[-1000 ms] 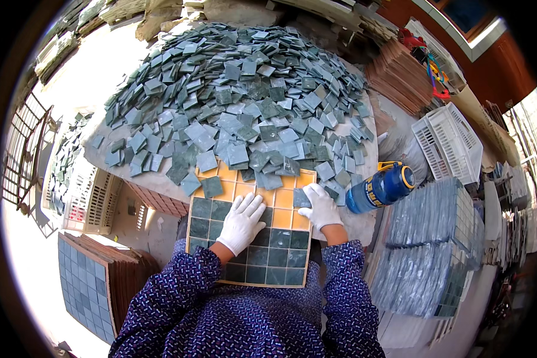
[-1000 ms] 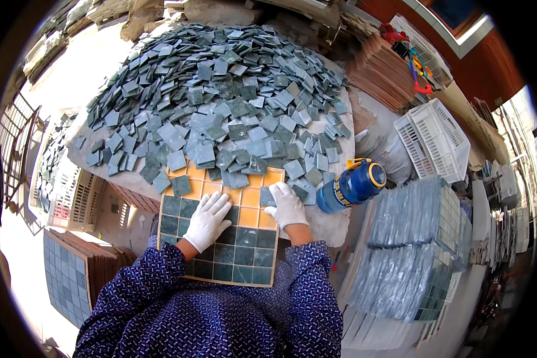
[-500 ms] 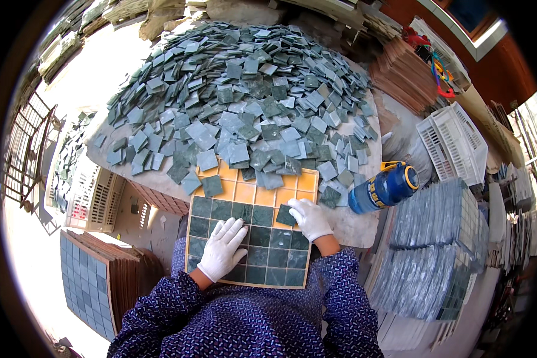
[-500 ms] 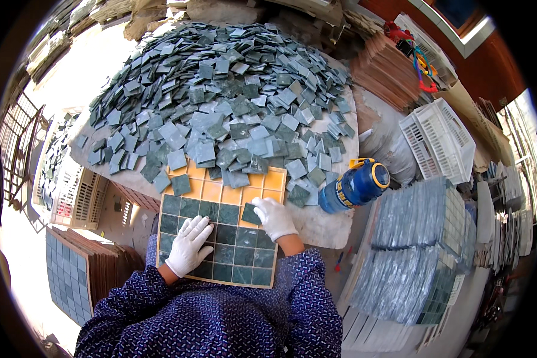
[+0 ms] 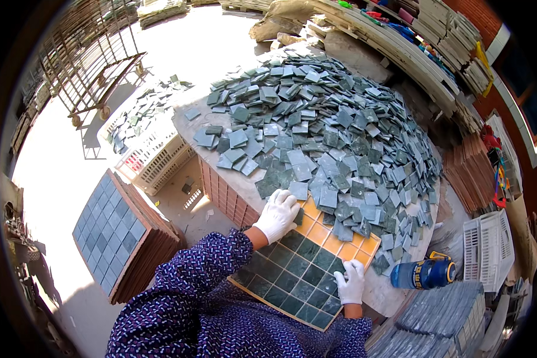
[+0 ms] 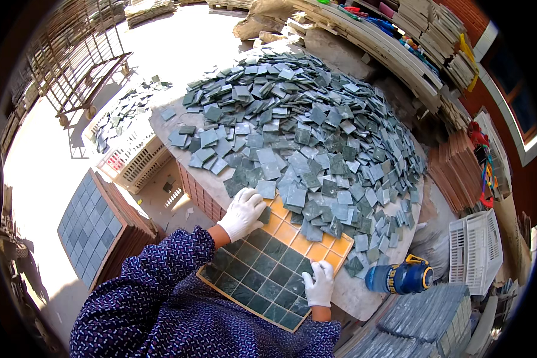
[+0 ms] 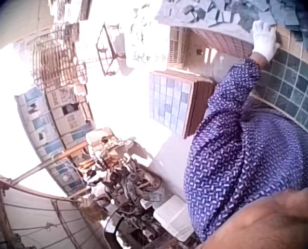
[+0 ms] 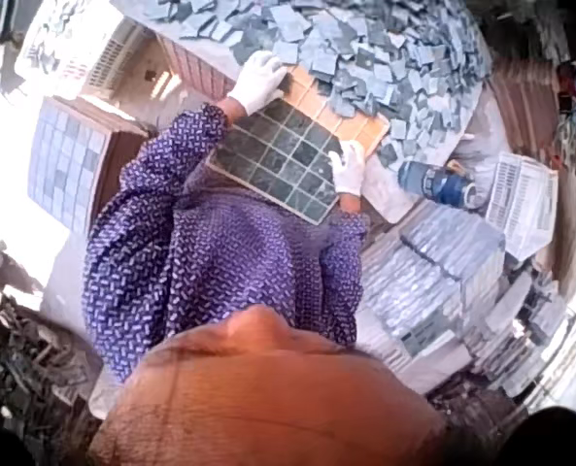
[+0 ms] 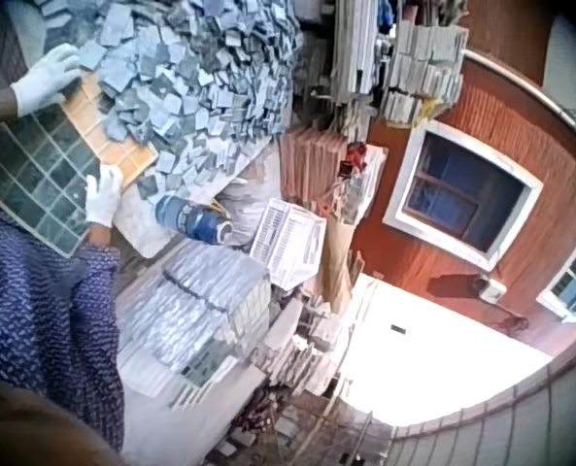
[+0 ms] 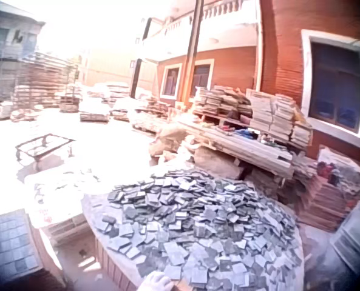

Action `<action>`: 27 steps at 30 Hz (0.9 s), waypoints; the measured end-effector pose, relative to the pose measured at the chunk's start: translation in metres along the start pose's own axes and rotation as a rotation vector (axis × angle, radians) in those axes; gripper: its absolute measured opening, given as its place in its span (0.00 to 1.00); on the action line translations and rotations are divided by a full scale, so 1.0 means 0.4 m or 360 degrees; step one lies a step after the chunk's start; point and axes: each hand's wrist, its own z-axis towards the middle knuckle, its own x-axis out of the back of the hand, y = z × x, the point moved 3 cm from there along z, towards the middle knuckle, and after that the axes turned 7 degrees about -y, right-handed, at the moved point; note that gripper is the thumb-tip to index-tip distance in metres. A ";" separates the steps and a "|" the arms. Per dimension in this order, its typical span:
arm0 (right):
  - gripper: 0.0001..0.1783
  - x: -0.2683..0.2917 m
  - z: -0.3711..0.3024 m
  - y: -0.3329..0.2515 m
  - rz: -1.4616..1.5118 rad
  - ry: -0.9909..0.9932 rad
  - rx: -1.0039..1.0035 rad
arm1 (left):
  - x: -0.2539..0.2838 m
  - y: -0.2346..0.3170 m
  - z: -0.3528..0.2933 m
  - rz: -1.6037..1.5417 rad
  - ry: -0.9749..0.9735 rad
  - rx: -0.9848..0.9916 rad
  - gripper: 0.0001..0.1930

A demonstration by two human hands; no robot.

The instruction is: The person places small green tiles into a square grid frame, pressing them into place. They flip the frame to reveal a completed tile sheet and continue arranging tiles from a large pile on the table.

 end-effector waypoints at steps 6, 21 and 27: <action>0.22 -0.031 -0.012 0.007 0.0002 0.0126 -0.0006 | 0.082 -0.042 -0.061 -0.0465 0.0117 -0.0058 0.29; 0.25 -0.153 0.366 -0.319 -0.0510 -0.0092 0.0573 | 0.311 -0.459 -0.114 0.0079 0.0265 0.0208 0.31; 0.27 -0.203 0.515 -0.351 -0.0834 -0.0683 0.0406 | 0.044 -0.171 -0.057 -0.0341 -0.0050 0.0182 0.34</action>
